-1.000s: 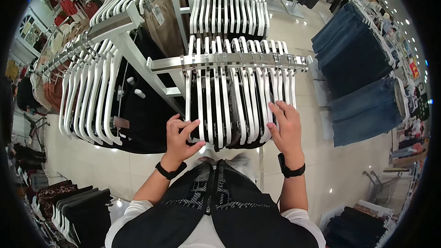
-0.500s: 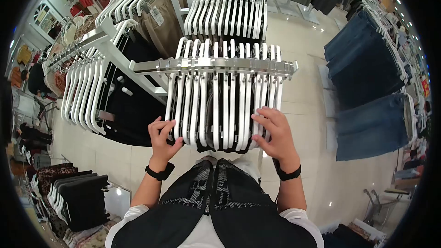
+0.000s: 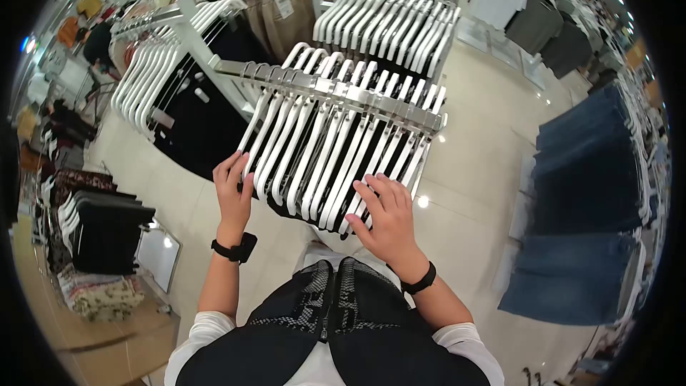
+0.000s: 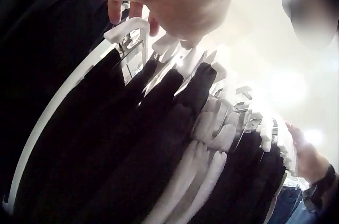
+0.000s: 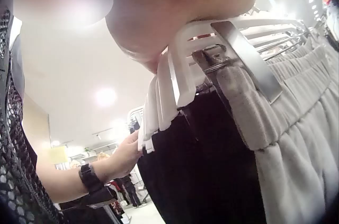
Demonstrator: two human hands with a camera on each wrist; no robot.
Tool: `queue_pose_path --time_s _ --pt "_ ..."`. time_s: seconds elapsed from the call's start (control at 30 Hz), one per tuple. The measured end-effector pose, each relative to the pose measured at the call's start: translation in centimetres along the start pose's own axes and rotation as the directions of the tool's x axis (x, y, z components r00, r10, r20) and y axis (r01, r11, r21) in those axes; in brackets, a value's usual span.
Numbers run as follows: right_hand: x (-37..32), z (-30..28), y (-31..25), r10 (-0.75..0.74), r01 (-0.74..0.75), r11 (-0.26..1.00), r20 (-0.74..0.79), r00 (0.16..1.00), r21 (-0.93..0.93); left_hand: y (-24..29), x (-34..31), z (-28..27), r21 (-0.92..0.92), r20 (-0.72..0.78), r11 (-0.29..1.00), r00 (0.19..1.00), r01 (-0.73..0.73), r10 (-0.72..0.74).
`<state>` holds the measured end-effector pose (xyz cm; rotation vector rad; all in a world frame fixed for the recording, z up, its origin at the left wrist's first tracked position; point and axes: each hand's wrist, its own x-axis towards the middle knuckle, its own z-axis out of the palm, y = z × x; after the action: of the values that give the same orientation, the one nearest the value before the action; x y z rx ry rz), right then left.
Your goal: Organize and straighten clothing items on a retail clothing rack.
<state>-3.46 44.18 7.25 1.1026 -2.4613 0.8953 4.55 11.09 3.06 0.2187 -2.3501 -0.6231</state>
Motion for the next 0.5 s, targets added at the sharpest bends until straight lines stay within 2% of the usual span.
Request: queue_pose_path --time_s 0.07,0.17,0.5 --pt "0.0 0.0 0.2 -0.016 0.016 1.000 0.004 1.000 0.009 1.0 0.1 -0.4 0.043 -0.001 0.999 1.000 0.015 -0.015" --pt "0.0 0.0 0.2 -0.027 0.027 1.000 0.008 1.000 -0.001 1.5 -0.2 -0.1 0.012 -0.013 0.998 0.998 0.067 -0.067" --pt "0.0 -0.4 0.2 -0.032 0.031 0.999 0.016 0.999 0.027 2.0 0.1 -0.4 0.135 -0.042 0.991 0.999 0.013 -0.008"
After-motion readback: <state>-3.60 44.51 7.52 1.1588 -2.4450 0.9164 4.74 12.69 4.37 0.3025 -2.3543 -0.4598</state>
